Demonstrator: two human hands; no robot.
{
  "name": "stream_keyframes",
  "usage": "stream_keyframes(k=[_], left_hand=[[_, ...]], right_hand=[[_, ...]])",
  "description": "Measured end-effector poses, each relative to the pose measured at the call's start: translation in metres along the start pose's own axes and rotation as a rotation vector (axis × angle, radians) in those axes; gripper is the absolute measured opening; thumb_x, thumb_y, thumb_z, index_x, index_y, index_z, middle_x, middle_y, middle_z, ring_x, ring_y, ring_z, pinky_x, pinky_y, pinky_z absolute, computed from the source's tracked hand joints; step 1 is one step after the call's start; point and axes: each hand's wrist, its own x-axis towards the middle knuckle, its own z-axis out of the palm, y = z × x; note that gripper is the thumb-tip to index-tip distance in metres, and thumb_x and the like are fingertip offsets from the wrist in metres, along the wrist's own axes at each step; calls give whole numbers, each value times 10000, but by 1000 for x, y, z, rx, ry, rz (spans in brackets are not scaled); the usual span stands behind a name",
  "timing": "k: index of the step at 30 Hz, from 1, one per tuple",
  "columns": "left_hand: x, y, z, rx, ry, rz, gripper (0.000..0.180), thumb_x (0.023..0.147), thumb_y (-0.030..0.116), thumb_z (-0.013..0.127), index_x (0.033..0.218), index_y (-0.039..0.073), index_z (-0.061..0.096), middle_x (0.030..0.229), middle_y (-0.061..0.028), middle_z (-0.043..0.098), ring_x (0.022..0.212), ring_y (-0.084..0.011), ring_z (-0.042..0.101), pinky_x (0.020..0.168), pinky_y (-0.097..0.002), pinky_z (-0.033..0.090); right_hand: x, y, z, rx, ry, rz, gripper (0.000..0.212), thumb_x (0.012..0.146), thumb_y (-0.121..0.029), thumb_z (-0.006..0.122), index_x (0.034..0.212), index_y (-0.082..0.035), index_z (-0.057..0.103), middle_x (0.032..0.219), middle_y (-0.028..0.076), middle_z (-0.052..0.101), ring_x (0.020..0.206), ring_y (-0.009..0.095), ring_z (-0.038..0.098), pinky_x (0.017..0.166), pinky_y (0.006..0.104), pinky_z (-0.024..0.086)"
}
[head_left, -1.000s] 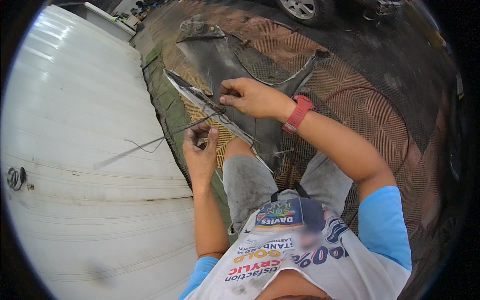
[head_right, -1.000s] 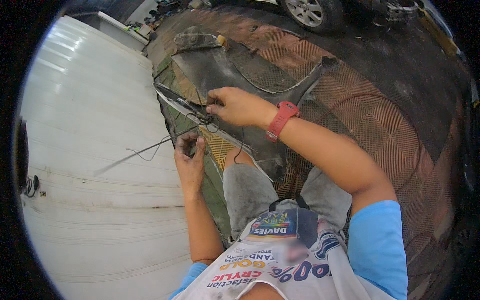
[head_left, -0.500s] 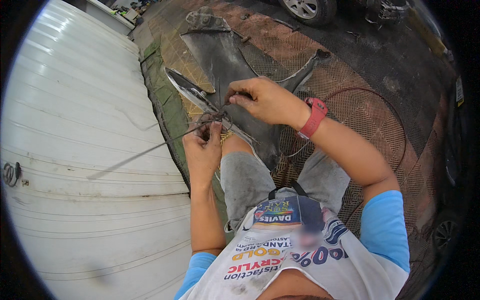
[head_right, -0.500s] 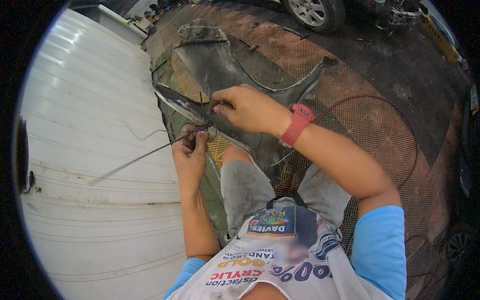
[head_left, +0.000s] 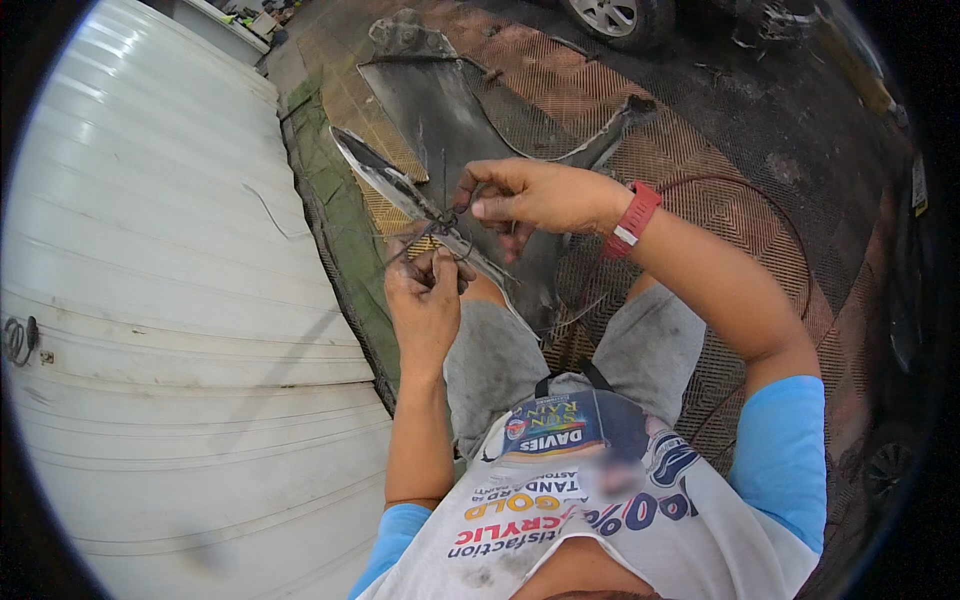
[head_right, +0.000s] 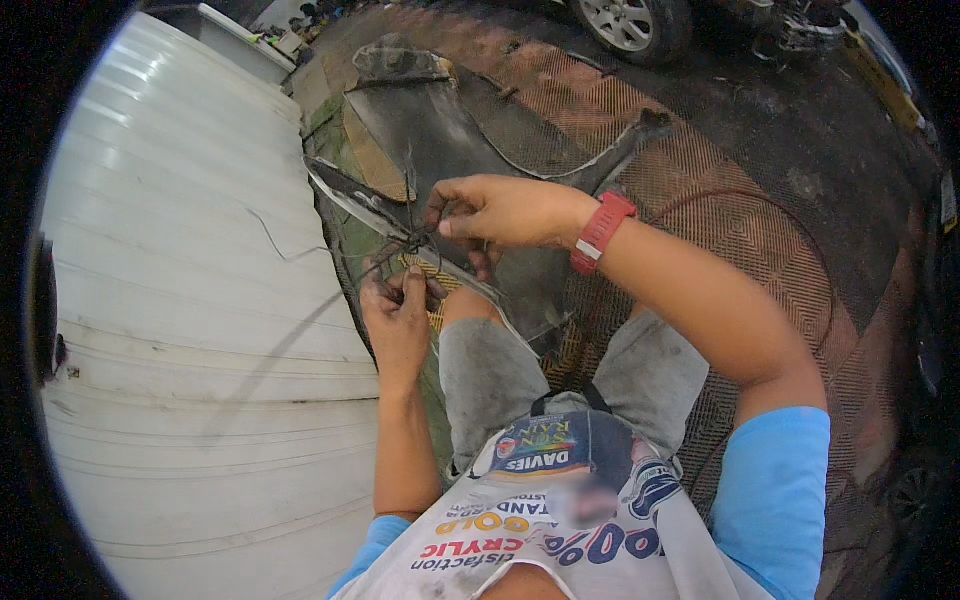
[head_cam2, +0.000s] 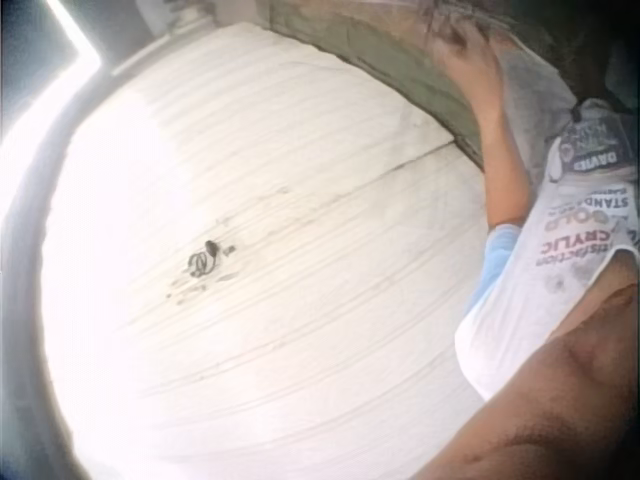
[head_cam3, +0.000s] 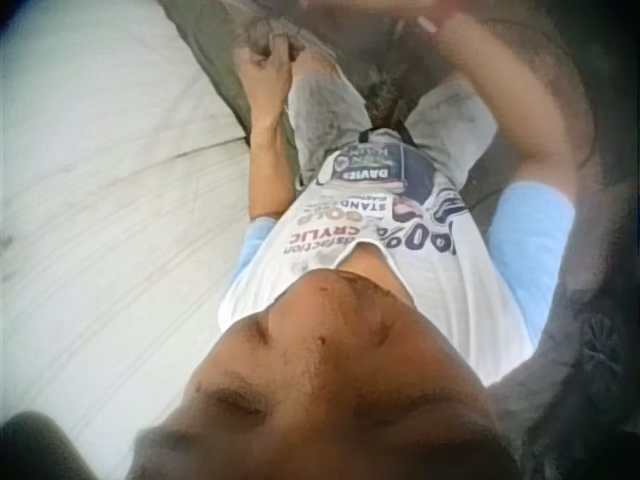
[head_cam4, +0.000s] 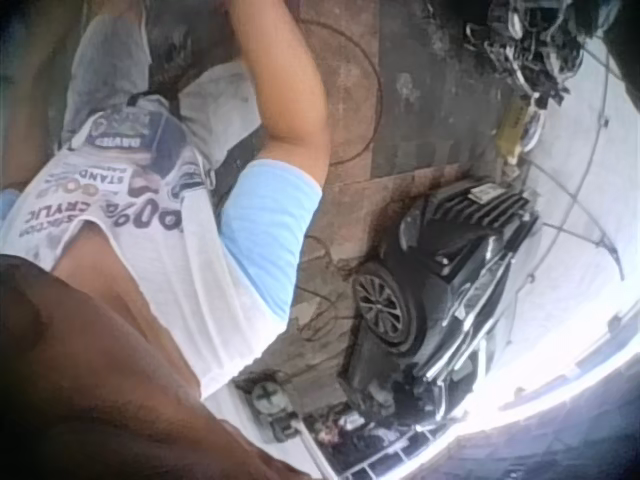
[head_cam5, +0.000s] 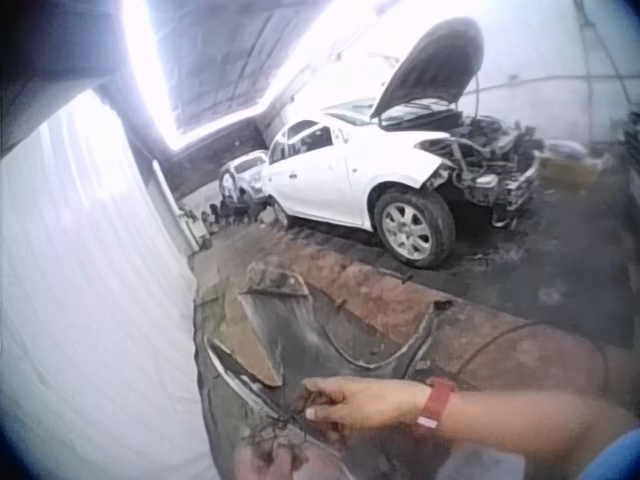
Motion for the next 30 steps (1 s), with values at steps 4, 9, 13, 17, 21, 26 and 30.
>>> stream_keyframes(k=[4,9,13,17,21,26,30], left_hand=[[15,16,-2,-59,-38,18,121,1013,37,591,1098,-48,589,777,-94,718,657,-115,647,630,-251,506],[26,12,-9,-43,-144,-27,108,1013,41,612,1083,-32,575,804,-119,734,717,-128,667,662,-251,517],[1,10,3,-123,-92,-129,141,1025,51,603,1125,-29,545,824,-134,739,692,-120,646,658,-250,513],[-5,1,3,-183,-20,-136,203,1060,100,561,1202,-34,505,796,-128,731,654,-120,630,636,-247,504],[2,-5,-11,-181,-28,-155,222,1065,101,546,1228,-49,527,799,-121,727,682,-123,649,653,-254,513],[1,-21,-11,-490,-95,-300,162,1047,83,554,1182,-5,564,839,-106,715,759,-133,674,690,-265,535],[-12,-30,-7,-747,-78,-429,183,1029,56,536,1209,26,547,951,-82,696,802,-151,681,722,-279,550]], right_hand=[[5,0,-6,-286,89,-195,207,1028,-141,581,1123,31,648,887,93,687,871,211,686,799,351,522],[23,-18,-22,-681,12,-355,189,967,-115,622,1076,26,685,1005,195,729,958,330,698,844,408,525],[23,-53,-15,-822,-137,-235,200,949,-129,638,1049,33,700,1006,197,731,897,340,704,809,418,534],[28,-55,-4,-619,-189,-55,280,961,-127,639,1182,45,640,909,143,722,763,253,712,731,369,565],[5,-16,-10,26,-142,15,392,1007,-143,609,1328,58,510,843,88,685,697,163,703,684,304,586],[-21,39,-8,694,43,-8,394,1031,-182,607,1353,21,503,1033,167,700,734,218,724,688,347,603],[-10,105,29,441,436,-158,387,984,-187,703,1293,-6,556,1077,118,682,793,176,682,765,321,595]])
